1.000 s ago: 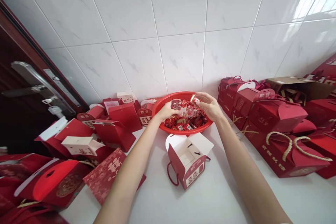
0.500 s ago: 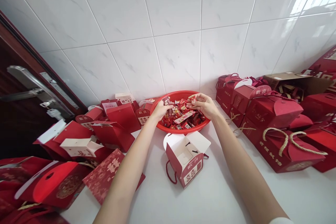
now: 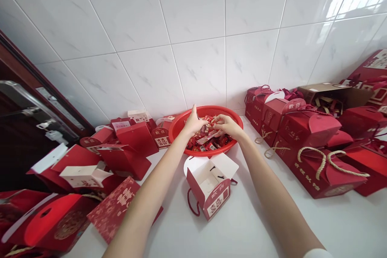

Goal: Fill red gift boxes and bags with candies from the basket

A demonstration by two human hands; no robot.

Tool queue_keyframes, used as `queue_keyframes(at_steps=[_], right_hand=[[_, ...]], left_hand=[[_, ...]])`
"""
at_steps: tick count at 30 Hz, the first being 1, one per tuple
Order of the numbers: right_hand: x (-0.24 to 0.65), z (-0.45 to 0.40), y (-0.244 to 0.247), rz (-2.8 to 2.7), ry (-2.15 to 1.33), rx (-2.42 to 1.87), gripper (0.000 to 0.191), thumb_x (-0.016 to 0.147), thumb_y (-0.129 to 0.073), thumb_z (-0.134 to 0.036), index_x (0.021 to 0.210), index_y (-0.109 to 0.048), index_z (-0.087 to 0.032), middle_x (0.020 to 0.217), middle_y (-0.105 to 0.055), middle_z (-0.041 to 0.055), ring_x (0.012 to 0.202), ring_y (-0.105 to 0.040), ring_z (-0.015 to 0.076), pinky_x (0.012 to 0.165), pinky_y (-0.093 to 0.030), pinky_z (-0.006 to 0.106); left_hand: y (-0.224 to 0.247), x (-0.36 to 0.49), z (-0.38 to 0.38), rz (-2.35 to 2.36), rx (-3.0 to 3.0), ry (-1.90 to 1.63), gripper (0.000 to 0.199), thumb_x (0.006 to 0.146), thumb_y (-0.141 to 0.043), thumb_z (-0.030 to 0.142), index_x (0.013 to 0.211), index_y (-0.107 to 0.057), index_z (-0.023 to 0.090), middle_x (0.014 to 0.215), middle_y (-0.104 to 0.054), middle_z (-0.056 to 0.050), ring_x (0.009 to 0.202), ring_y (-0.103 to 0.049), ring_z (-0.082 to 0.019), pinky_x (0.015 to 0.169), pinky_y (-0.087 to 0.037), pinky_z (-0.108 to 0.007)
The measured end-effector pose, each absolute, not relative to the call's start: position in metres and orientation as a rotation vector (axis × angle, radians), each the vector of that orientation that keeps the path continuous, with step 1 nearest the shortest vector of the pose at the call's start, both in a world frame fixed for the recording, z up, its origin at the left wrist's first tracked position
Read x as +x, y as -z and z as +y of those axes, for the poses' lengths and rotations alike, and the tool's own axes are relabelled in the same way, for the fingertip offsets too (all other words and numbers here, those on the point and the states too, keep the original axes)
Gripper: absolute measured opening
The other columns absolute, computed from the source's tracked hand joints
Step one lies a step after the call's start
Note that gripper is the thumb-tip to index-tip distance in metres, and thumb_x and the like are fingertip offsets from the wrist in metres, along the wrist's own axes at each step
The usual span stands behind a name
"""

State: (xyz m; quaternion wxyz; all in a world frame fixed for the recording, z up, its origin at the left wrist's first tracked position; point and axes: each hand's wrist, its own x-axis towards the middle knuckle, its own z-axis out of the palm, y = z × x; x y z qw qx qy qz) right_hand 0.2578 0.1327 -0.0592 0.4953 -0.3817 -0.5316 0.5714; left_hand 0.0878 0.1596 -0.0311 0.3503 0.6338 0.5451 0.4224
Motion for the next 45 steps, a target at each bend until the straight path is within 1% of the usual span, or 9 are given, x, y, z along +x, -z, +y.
queue_keyframes(at_steps=[3,7,11,15,19,24,31,38,45], right_hand=[[0.258,0.134,0.061,-1.283,-1.352,-0.953,0.025,0.065,-0.077,-0.010,0.078,-0.058,-0.020,0.063,-0.062,-0.0041,0.063,-0.068,0.0156,0.052,-0.062,0.028],[0.257,0.135,0.060,-1.266,-1.329,-0.974,0.024,0.065,-0.080,-0.014,0.078,-0.061,-0.019,0.069,-0.062,-0.0023,0.070,-0.068,0.0164,0.055,-0.064,0.028],[0.256,0.131,0.056,-1.266,-1.373,-0.978,0.034,0.058,-0.085,-0.013,0.084,-0.063,-0.018,0.077,-0.068,-0.0003,0.073,-0.071,0.0194,0.059,-0.065,0.031],[0.255,0.129,0.053,-1.231,-1.390,-0.997,0.032,0.057,-0.078,-0.006,0.085,-0.067,-0.017,0.069,-0.068,-0.0016,0.064,-0.069,0.0180,0.052,-0.060,0.027],[0.257,0.135,0.052,-1.075,-1.318,-1.005,0.019,0.065,-0.064,-0.009,0.081,-0.066,-0.019,0.060,-0.064,-0.0032,0.051,-0.063,0.0149,0.040,-0.048,0.022],[0.261,0.145,0.052,-0.825,-1.208,-0.941,0.016,0.066,-0.057,-0.016,0.080,-0.064,-0.020,0.055,-0.059,-0.0043,0.043,-0.054,0.0127,0.036,-0.038,0.022],[0.266,0.148,0.051,-0.649,-1.145,-0.872,0.014,0.064,-0.061,-0.018,0.077,-0.061,-0.020,0.058,-0.060,-0.0050,0.044,-0.055,0.0109,0.041,-0.042,0.022],[0.263,0.146,0.052,-0.614,-1.146,-0.866,0.016,0.062,-0.064,-0.016,0.076,-0.060,-0.021,0.061,-0.062,-0.0055,0.047,-0.057,0.0108,0.044,-0.046,0.022],[0.261,0.142,0.051,-0.630,-1.167,-0.851,0.027,0.059,-0.064,-0.012,0.084,-0.058,-0.022,0.065,-0.064,-0.0056,0.055,-0.063,0.0126,0.049,-0.052,0.022]], left_hand=[[0.023,0.110,0.158,1.436,1.605,-1.004,0.106,0.063,-0.076,0.017,0.157,-0.028,0.022,0.162,-0.033,-0.016,0.142,-0.042,-0.034,0.101,-0.045,-0.034],[0.019,0.126,0.161,1.432,1.506,-0.893,0.104,0.068,-0.062,0.015,0.161,-0.017,0.023,0.158,-0.039,-0.018,0.119,-0.063,-0.033,0.082,-0.055,-0.035],[0.021,0.126,0.164,1.437,1.520,-0.874,0.100,0.072,-0.055,0.012,0.162,-0.013,0.027,0.163,-0.031,-0.016,0.118,-0.064,-0.029,0.078,-0.057,-0.032],[0.020,0.116,0.160,1.476,1.589,-0.850,0.093,0.077,-0.052,0.010,0.161,-0.016,0.025,0.157,-0.041,-0.018,0.115,-0.066,-0.028,0.086,-0.057,-0.036],[0.019,0.106,0.152,1.619,1.830,-0.865,0.075,0.083,-0.054,0.013,0.155,-0.033,0.022,0.161,-0.035,-0.015,0.142,-0.044,-0.030,0.111,-0.041,-0.043],[0.022,0.114,0.144,1.485,2.232,-0.557,0.035,0.085,-0.050,0.011,0.109,-0.074,0.017,0.117,-0.074,-0.008,0.115,-0.066,-0.023,0.102,-0.047,-0.029],[0.030,0.131,0.142,1.221,2.340,0.062,0.018,0.067,-0.076,0.018,0.084,-0.077,0.022,0.083,-0.077,0.002,0.077,-0.071,-0.019,0.071,-0.054,-0.022],[0.036,0.104,0.170,1.675,2.387,0.017,0.031,0.076,-0.064,0.012,0.105,-0.074,0.017,0.119,-0.071,-0.018,0.114,-0.064,-0.034,0.088,-0.053,-0.038],[0.041,0.080,0.187,1.821,2.398,-0.087,0.047,0.082,-0.052,0.007,0.122,-0.070,0.023,0.129,-0.070,-0.010,0.120,-0.064,-0.026,0.097,-0.050,-0.033]])
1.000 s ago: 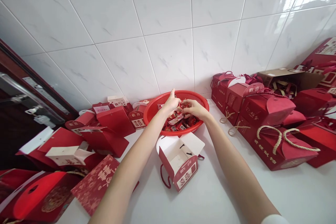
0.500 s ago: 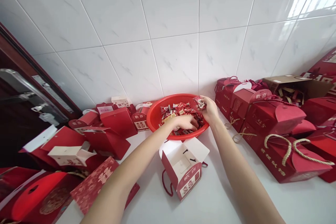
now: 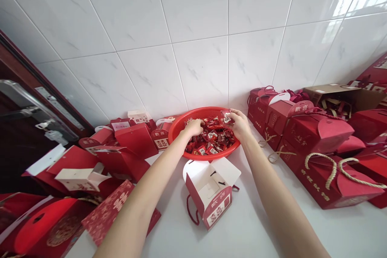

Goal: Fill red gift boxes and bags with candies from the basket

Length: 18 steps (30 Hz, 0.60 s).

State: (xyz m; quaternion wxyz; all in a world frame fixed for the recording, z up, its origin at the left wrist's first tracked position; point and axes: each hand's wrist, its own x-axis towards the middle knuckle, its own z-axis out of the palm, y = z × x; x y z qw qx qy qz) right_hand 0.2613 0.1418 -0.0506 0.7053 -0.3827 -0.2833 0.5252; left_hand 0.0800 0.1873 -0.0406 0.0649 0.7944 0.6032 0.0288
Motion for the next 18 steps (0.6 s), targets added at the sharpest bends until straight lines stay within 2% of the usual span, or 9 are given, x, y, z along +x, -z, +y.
queue_keyframes(at_steps=[3,7,10,12,18], right_hand=[[0.261,0.141,0.051,-0.640,-1.170,-0.842,0.030,0.059,-0.065,-0.012,0.087,-0.057,-0.022,0.067,-0.065,-0.0054,0.058,-0.065,0.0134,0.051,-0.053,0.023],[0.261,0.141,0.051,-0.650,-1.180,-0.836,0.030,0.059,-0.066,-0.011,0.086,-0.057,-0.022,0.066,-0.065,-0.0055,0.055,-0.064,0.0123,0.050,-0.053,0.022],[0.261,0.142,0.051,-0.661,-1.189,-0.824,0.029,0.059,-0.066,-0.011,0.084,-0.057,-0.022,0.067,-0.066,-0.0058,0.055,-0.064,0.0122,0.050,-0.054,0.022],[0.261,0.141,0.052,-0.675,-1.196,-0.810,0.030,0.058,-0.067,-0.010,0.084,-0.058,-0.022,0.068,-0.066,-0.0054,0.058,-0.065,0.0132,0.052,-0.056,0.024],[0.261,0.142,0.054,-0.713,-1.228,-0.773,0.030,0.055,-0.069,-0.010,0.081,-0.059,-0.022,0.066,-0.066,-0.0061,0.061,-0.065,0.0136,0.057,-0.057,0.025]], left_hand=[[0.036,0.085,0.181,1.743,2.478,-0.101,0.037,0.083,-0.054,0.011,0.111,-0.074,0.023,0.118,-0.074,-0.008,0.112,-0.067,-0.026,0.093,-0.051,-0.032],[0.035,0.101,0.167,1.549,2.598,-0.052,0.028,0.087,-0.056,0.024,0.109,-0.075,0.025,0.110,-0.076,-0.005,0.104,-0.069,-0.024,0.089,-0.051,-0.030],[0.039,0.112,0.160,1.462,2.602,0.134,0.021,0.080,-0.070,0.034,0.097,-0.078,0.024,0.092,-0.077,-0.005,0.091,-0.071,-0.026,0.080,-0.052,-0.032],[0.043,0.116,0.158,1.444,2.592,0.223,0.019,0.075,-0.074,0.033,0.091,-0.078,0.023,0.090,-0.076,-0.007,0.089,-0.071,-0.028,0.077,-0.052,-0.032],[0.046,0.111,0.160,1.437,2.550,0.236,0.015,0.078,-0.068,0.024,0.091,-0.076,0.022,0.091,-0.076,-0.007,0.085,-0.070,-0.026,0.070,-0.050,-0.030]])
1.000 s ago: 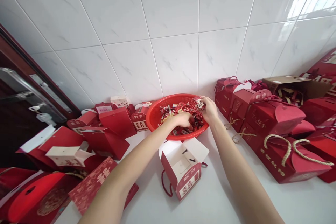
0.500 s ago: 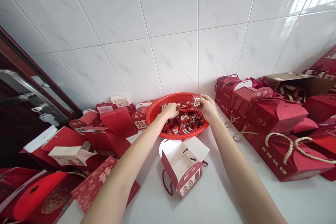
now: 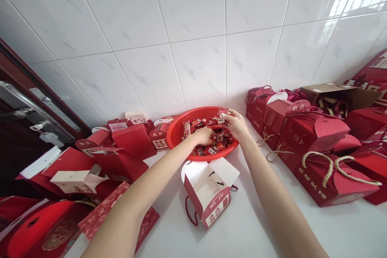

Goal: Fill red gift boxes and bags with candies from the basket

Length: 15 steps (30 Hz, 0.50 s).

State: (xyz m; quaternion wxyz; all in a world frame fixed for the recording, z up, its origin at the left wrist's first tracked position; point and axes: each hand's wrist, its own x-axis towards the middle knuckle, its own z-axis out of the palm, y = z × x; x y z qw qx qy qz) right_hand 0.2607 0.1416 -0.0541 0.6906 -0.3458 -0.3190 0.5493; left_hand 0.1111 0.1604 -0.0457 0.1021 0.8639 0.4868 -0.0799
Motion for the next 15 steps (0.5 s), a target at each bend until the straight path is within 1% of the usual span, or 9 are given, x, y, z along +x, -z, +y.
queue_keyframes(at_steps=[4,8,12,13,15], right_hand=[[0.261,0.140,0.053,-0.716,-1.236,-0.764,0.029,0.055,-0.070,-0.011,0.079,-0.059,-0.021,0.067,-0.066,-0.0053,0.064,-0.066,0.0139,0.058,-0.056,0.024],[0.261,0.138,0.051,-0.716,-1.239,-0.773,0.028,0.055,-0.069,-0.012,0.079,-0.059,-0.021,0.066,-0.066,-0.0049,0.062,-0.066,0.0140,0.056,-0.054,0.024],[0.261,0.135,0.049,-0.711,-1.228,-0.786,0.028,0.055,-0.069,-0.014,0.080,-0.059,-0.022,0.065,-0.065,-0.0057,0.060,-0.065,0.0137,0.053,-0.052,0.023],[0.261,0.135,0.049,-0.710,-1.225,-0.788,0.027,0.055,-0.069,-0.014,0.080,-0.059,-0.022,0.064,-0.065,-0.0058,0.059,-0.064,0.0134,0.052,-0.051,0.023],[0.261,0.135,0.048,-0.712,-1.223,-0.792,0.026,0.056,-0.068,-0.014,0.080,-0.060,-0.021,0.064,-0.065,-0.0056,0.058,-0.063,0.0128,0.052,-0.050,0.022]], left_hand=[[0.044,0.105,0.163,1.470,2.541,0.119,0.020,0.082,-0.060,0.017,0.097,-0.073,0.020,0.098,-0.076,-0.008,0.089,-0.070,-0.023,0.072,-0.049,-0.027],[0.041,0.101,0.165,1.539,2.529,0.031,0.024,0.084,-0.059,0.018,0.106,-0.070,0.020,0.102,-0.075,-0.008,0.088,-0.070,-0.023,0.074,-0.050,-0.028],[0.041,0.100,0.165,1.616,2.548,-0.002,0.027,0.080,-0.065,0.021,0.106,-0.072,0.020,0.107,-0.074,-0.011,0.098,-0.070,-0.030,0.080,-0.052,-0.034],[0.041,0.100,0.166,1.607,2.560,0.001,0.027,0.078,-0.066,0.019,0.104,-0.073,0.021,0.108,-0.075,-0.011,0.100,-0.069,-0.031,0.082,-0.053,-0.035],[0.043,0.099,0.167,1.532,2.595,0.021,0.030,0.075,-0.065,0.012,0.102,-0.075,0.023,0.110,-0.075,-0.007,0.105,-0.069,-0.028,0.088,-0.052,-0.032]])
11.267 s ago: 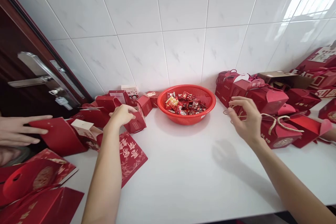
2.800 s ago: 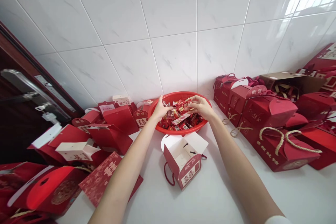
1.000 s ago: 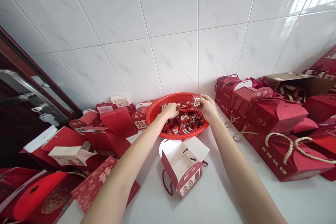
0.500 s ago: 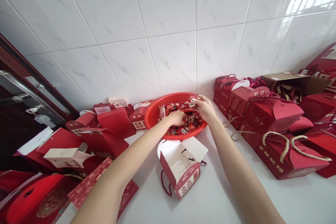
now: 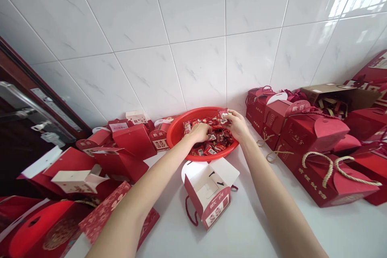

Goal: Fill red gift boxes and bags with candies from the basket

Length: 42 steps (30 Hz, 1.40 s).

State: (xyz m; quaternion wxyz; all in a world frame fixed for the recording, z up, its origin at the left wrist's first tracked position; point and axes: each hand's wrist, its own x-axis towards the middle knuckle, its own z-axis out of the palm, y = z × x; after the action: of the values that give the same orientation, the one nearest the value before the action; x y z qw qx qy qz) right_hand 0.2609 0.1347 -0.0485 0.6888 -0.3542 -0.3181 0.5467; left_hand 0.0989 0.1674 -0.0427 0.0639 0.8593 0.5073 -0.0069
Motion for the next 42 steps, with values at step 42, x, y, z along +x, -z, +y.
queue_keyframes(at_steps=[42], right_hand=[[0.261,0.128,0.044,-0.889,-1.211,-0.811,0.020,0.054,-0.078,-0.025,0.068,-0.065,-0.020,0.067,-0.068,-0.0037,0.058,-0.057,0.0111,0.045,-0.038,0.020]], left_hand=[[-0.019,0.040,0.040,1.078,2.234,-0.288,0.033,0.083,-0.068,0.040,0.111,-0.074,0.025,0.107,-0.072,-0.002,0.094,-0.067,-0.019,0.082,-0.050,-0.027]])
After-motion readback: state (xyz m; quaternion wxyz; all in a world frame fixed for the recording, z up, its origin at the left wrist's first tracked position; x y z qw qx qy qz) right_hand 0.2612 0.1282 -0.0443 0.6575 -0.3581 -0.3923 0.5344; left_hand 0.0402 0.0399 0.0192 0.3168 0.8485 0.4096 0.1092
